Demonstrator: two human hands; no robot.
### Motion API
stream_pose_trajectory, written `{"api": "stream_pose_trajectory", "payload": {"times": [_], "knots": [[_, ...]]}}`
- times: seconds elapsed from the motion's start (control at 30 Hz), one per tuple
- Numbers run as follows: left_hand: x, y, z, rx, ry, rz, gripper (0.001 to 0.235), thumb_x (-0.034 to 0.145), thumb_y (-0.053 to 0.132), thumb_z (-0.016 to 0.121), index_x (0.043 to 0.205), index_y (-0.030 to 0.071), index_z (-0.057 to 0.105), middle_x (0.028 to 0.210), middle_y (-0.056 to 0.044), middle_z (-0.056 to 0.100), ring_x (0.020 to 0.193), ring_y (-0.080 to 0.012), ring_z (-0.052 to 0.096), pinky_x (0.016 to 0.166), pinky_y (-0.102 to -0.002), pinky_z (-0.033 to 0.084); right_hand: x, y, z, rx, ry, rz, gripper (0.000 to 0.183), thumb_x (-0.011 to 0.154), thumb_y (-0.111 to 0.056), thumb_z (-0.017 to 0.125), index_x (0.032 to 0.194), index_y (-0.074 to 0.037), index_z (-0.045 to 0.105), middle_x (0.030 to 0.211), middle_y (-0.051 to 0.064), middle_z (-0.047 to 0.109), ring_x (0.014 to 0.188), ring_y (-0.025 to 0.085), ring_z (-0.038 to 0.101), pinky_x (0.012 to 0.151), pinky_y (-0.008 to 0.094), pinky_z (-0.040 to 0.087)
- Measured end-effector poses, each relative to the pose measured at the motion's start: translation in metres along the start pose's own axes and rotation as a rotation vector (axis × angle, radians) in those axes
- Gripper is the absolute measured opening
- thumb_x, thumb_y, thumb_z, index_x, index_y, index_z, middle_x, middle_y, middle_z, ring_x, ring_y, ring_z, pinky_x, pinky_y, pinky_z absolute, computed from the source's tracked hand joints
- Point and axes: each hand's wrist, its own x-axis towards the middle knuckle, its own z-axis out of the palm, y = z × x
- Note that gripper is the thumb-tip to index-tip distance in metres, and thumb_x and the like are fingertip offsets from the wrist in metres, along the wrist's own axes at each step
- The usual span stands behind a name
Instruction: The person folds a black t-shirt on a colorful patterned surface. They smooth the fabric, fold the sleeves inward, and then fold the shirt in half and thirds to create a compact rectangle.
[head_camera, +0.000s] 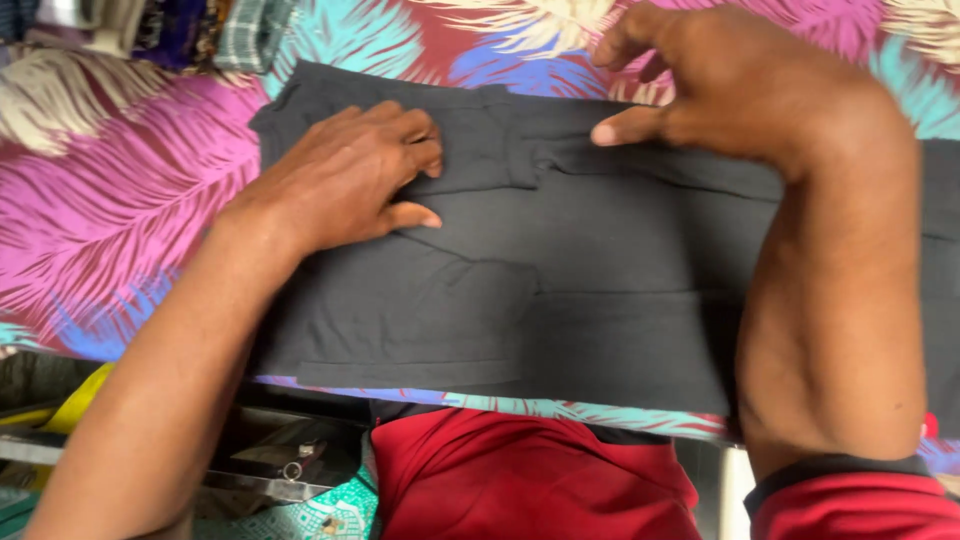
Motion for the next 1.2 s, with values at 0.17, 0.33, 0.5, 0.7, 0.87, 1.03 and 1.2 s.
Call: {"api": "stream_pose_trajectory", "payload": {"times": [0.17, 0.33, 0.5, 0.7, 0.87, 1.03, 1.2], "knots": [[-0.003, -0.002, 0.01, 0.168, 0.057, 0.048, 0.03, 0.098, 0.044, 0.065, 0.102, 0.014, 0.062, 0.12, -0.005, 0.061, 0.1, -0.0302, 0.061, 0.079, -0.048, 0.054, -0.019, 0.068, 0.002, 0.03, -0.121, 0.235, 0.056, 0.073, -0.026, 0.09, 0.124, -0.016, 0.07, 0.116, 0.006, 0.072, 0.108, 0.024, 0.066, 0.094, 0.036, 0.047], [-0.001, 0.0, 0.019, 0.407, 0.167, 0.07, 0.014, 0.104, 0.028, 0.057, 0.108, 0.015, 0.06, 0.123, -0.004, 0.065, 0.098, -0.0269, 0.065, 0.076, -0.043, 0.056, -0.046, 0.158, 0.057, -0.056, -0.152, 0.204, 0.071, 0.06, -0.033, 0.098, 0.125, -0.023, 0.072, 0.12, 0.005, 0.069, 0.103, 0.027, 0.066, 0.092, 0.037, 0.049], [-0.003, -0.004, 0.01, 0.006, 0.164, -0.024, 0.032, 0.103, 0.021, 0.051, 0.125, -0.001, 0.059, 0.124, -0.022, 0.068, 0.11, -0.0413, 0.065, 0.095, -0.052, 0.048, -0.089, 0.213, 0.084, 0.083, 0.186, -0.171, 0.06, 0.07, -0.036, 0.087, 0.122, -0.013, 0.069, 0.148, 0.014, 0.056, 0.14, 0.032, 0.049, 0.117, 0.046, 0.032], [-0.006, -0.003, 0.016, -0.069, 0.253, -0.057, 0.016, 0.103, 0.014, 0.052, 0.105, -0.002, 0.049, 0.137, -0.02, 0.068, 0.106, -0.0473, 0.064, 0.095, -0.055, 0.046, -0.114, 0.257, 0.099, -0.22, 0.498, -0.337, 0.02, 0.109, -0.022, 0.066, 0.116, -0.004, 0.066, 0.14, 0.019, 0.066, 0.127, 0.037, 0.061, 0.104, 0.052, 0.046], [-0.006, -0.005, 0.027, -0.071, 0.278, -0.168, 0.017, 0.105, 0.012, 0.053, 0.107, -0.001, 0.042, 0.143, -0.013, 0.073, 0.103, -0.0476, 0.068, 0.08, -0.058, 0.049, -0.126, 0.257, 0.098, -0.459, 0.494, -0.24, 0.037, 0.107, -0.044, 0.057, 0.113, -0.008, 0.061, 0.142, 0.01, 0.066, 0.121, 0.032, 0.062, 0.083, 0.049, 0.049], [-0.005, -0.008, 0.036, 0.141, 0.176, -0.345, 0.027, 0.115, 0.029, 0.048, 0.124, 0.004, 0.046, 0.127, -0.007, 0.078, 0.089, -0.0472, 0.075, 0.062, -0.061, 0.054, -0.123, 0.257, 0.099, -0.165, 0.47, -0.239, 0.032, 0.104, -0.04, 0.062, 0.11, -0.009, 0.06, 0.144, 0.012, 0.063, 0.123, 0.034, 0.059, 0.089, 0.049, 0.045], [-0.001, 0.006, 0.032, 0.425, 0.174, -0.214, 0.046, 0.101, 0.057, 0.057, 0.129, 0.021, 0.058, 0.123, 0.003, 0.075, 0.099, -0.03, 0.078, 0.07, -0.046, 0.064, -0.116, 0.255, 0.104, -0.047, 0.627, -0.262, 0.013, 0.112, -0.015, 0.063, 0.107, -0.004, 0.059, 0.123, 0.014, 0.072, 0.115, 0.034, 0.065, 0.093, 0.047, 0.05]]}}
